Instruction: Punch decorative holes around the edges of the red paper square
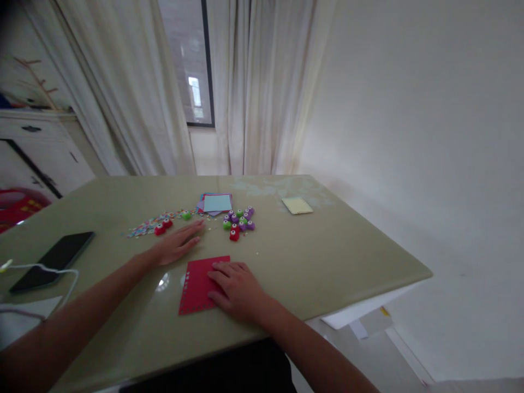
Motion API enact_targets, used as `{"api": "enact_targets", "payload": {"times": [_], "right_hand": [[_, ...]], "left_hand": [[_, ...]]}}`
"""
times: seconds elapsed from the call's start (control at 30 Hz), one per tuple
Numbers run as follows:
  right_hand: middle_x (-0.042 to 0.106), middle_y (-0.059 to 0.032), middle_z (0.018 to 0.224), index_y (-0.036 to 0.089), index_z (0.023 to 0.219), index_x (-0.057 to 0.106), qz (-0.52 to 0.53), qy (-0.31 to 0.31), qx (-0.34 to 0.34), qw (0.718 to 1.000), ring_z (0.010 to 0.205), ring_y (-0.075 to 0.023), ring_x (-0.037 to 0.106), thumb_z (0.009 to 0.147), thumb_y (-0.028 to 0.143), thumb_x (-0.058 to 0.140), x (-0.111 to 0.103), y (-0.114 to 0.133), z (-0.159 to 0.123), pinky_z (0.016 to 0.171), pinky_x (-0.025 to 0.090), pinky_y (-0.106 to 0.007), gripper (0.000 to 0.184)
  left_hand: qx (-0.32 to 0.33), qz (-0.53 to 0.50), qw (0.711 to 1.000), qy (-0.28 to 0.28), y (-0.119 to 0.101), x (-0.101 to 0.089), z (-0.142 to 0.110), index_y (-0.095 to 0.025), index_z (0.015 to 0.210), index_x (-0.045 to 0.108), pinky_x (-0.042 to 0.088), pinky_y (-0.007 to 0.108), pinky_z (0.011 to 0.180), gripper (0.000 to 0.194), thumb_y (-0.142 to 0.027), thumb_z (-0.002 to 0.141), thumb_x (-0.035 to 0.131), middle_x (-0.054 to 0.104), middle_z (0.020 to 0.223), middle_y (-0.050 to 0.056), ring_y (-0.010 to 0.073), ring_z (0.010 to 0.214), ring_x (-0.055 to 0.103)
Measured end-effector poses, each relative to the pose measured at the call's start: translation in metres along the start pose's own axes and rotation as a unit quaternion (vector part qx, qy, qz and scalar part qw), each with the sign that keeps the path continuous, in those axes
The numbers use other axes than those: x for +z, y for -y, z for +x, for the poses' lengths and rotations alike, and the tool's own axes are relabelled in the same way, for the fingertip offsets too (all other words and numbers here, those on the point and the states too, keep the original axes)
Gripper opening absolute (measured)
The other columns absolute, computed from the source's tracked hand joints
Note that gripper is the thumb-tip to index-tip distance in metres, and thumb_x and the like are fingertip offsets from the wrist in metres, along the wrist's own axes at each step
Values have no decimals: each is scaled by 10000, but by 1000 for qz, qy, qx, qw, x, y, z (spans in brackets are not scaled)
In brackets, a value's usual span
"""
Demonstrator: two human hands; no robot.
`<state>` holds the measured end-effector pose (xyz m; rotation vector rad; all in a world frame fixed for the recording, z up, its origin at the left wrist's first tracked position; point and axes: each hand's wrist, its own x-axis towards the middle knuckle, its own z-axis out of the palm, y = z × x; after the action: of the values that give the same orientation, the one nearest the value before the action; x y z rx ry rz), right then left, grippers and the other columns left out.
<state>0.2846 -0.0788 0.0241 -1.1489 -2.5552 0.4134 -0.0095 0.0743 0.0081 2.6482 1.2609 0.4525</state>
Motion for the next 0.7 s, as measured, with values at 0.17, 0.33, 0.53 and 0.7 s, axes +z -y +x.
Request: {"api": "enact_targets", "payload": {"times": [0.17, 0.33, 0.53, 0.7], "right_hand": [[612, -105, 1617, 222, 1532, 620, -7, -4, -7, 1000, 1453, -277, 578, 1107, 454, 609, 5, -2, 3, 1251, 398, -466, 485], [614, -121, 1611, 219, 1532, 622, -25, 0, -28, 999, 1448, -292, 580, 1106, 467, 594, 6, -6, 8, 1243, 403, -474, 494], [619, -120, 1611, 236, 1527, 630, -48, 30, -74, 996, 1429, -286, 612, 1103, 479, 603, 1, -20, 37, 1221, 420, -463, 490], [657, -132, 1566, 210, 1493, 656, -57, 33, -85, 994, 1392, -296, 641, 1084, 482, 648, 0, -29, 66, 1200, 436, -472, 491]], "left_hand": [[-45, 34, 997, -50, -3, 8, -16, -203, 1442, 688, 365, 549, 1290, 555, -518, 1089, 400, 630, 1585, 158, 344, 1471, 574], [-91, 46, 993, -58, 0, 18, -31, -131, 1551, 583, 373, 563, 1279, 681, -563, 1050, 422, 534, 1664, 209, 374, 1525, 524], [-129, 65, 983, -112, 12, -3, -18, -189, 1579, 533, 394, 448, 1270, 668, -530, 1010, 463, 557, 1656, 137, 308, 1515, 527], [-281, 102, 935, -189, 31, -26, -13, -30, 1458, 595, 448, 615, 1148, 684, -500, 1012, 375, 639, 1434, 310, 466, 1358, 590]]}}
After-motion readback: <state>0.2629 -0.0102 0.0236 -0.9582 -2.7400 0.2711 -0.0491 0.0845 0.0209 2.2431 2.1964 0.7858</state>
